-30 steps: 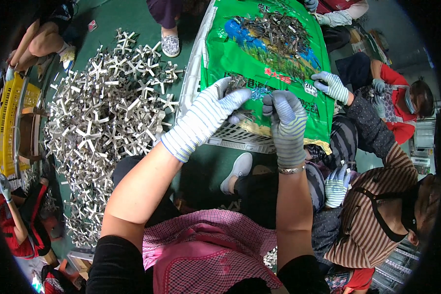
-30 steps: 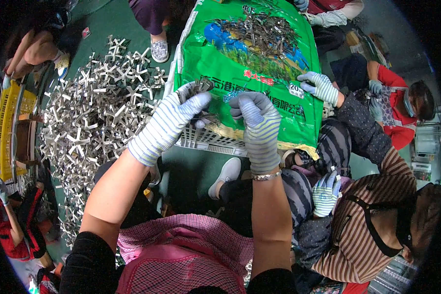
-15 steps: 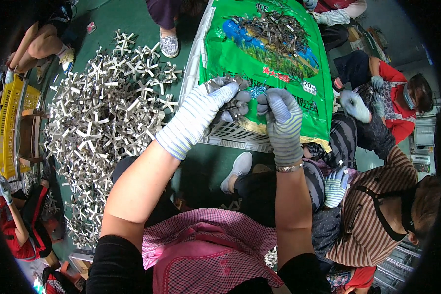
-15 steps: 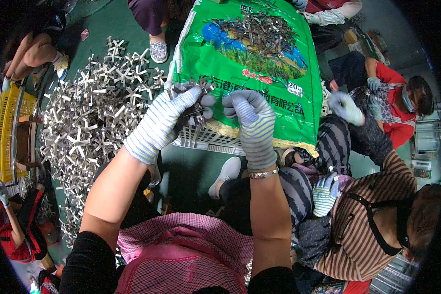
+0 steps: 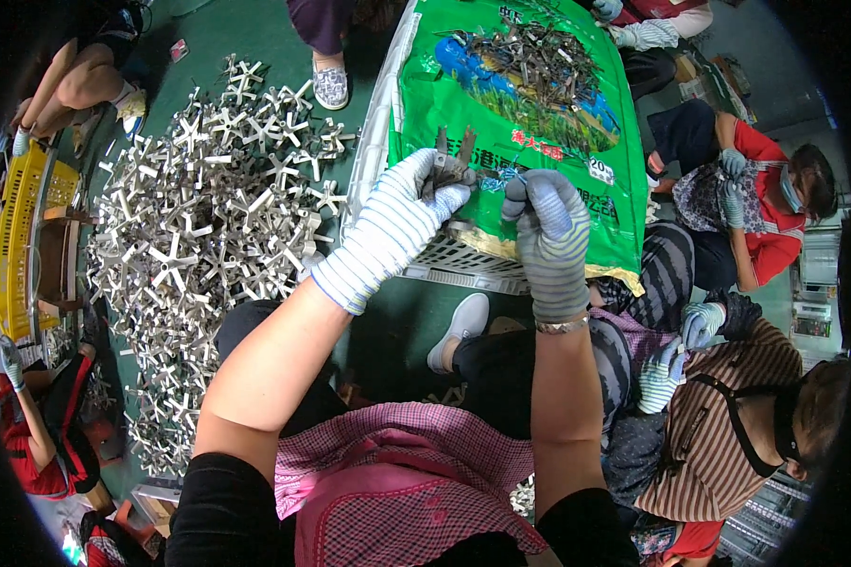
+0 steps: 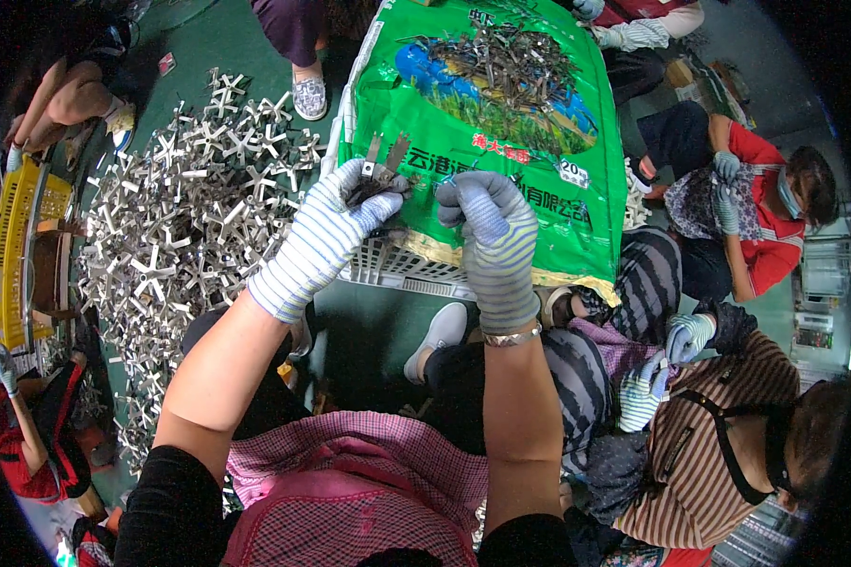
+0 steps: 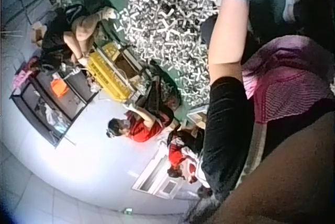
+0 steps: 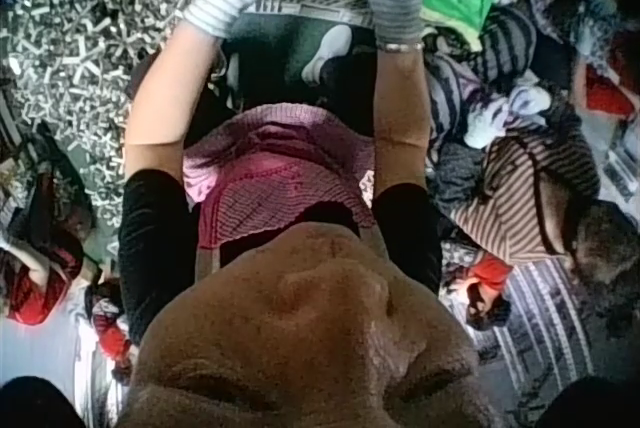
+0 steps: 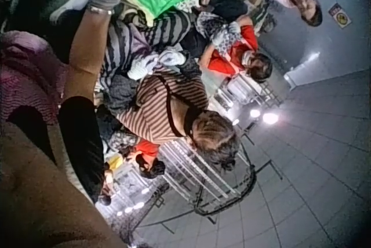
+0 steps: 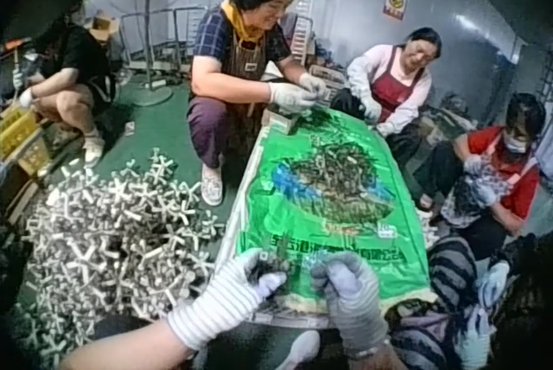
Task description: Sorting and assembling small plastic or rubber manufacturing components.
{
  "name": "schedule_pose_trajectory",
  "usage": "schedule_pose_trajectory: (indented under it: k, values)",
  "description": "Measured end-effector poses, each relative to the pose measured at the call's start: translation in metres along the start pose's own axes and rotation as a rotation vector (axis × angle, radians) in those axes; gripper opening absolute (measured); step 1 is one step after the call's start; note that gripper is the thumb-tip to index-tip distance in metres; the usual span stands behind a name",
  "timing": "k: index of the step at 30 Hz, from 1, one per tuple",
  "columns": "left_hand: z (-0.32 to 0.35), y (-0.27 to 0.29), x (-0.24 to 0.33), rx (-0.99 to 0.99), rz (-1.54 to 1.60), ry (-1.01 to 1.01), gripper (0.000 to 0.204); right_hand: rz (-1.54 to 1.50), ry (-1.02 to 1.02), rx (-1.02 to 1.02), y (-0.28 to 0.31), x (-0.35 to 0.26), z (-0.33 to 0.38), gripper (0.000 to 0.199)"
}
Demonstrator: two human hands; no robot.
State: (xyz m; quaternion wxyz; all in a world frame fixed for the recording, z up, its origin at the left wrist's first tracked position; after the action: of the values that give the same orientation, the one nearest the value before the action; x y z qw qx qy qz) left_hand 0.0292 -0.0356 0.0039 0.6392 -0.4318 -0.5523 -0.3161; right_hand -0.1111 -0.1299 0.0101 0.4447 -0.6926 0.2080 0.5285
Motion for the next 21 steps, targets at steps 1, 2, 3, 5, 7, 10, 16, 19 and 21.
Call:
schedule_pose_trajectory:
  k: [1,2,3,5,7,10,16,19,21]
  values:
    - [0.000,0.000,0.000,0.001,0.000,0.000,0.021,0.013,0.002,-0.014,0.001,0.000,0.001,0.014]
    - [-0.001,0.003,-0.001,0.014,-0.042,0.019,0.021,0.012,0.001,-0.016,0.000,0.000,0.002,0.014]
    - [-0.001,0.004,-0.002,0.027,-0.083,0.037,0.022,0.071,-0.025,-0.010,-0.002,0.001,0.004,0.013]
    - [-0.003,0.006,-0.007,0.067,-0.126,0.050,0.023,0.129,-0.053,-0.008,-0.007,0.004,0.005,0.012]
    - [-0.003,0.005,-0.010,0.109,-0.168,0.062,0.025,0.236,-0.021,0.016,-0.012,0.004,0.006,0.010]
    - [-0.002,0.000,-0.011,0.130,-0.065,0.049,0.029,0.445,0.071,0.064,-0.009,0.007,0.004,0.009]
    - [0.003,-0.001,-0.007,0.169,-0.297,-0.078,0.018,0.676,0.295,0.080,-0.020,-0.003,0.008,0.011]
    - [0.008,-0.003,0.008,0.149,-0.271,-0.102,0.018,0.821,0.436,0.073,-0.026,-0.010,0.010,0.012]
    - [0.009,-0.002,0.009,0.144,-0.270,-0.123,0.018,0.824,0.450,0.085,-0.024,-0.007,0.010,0.012]
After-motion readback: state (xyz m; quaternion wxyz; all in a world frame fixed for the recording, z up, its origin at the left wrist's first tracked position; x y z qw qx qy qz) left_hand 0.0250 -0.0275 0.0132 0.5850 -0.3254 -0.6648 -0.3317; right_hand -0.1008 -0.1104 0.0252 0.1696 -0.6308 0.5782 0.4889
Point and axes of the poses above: each hand's wrist, its own z-axis away from the middle knuckle, its own y-axis out of the back of the hand, x = y × z, the point moved 5 cm from there along -z, towards the middle knuckle, and after that the axes turned 3 degrees about -z, right-handed, at the moved point
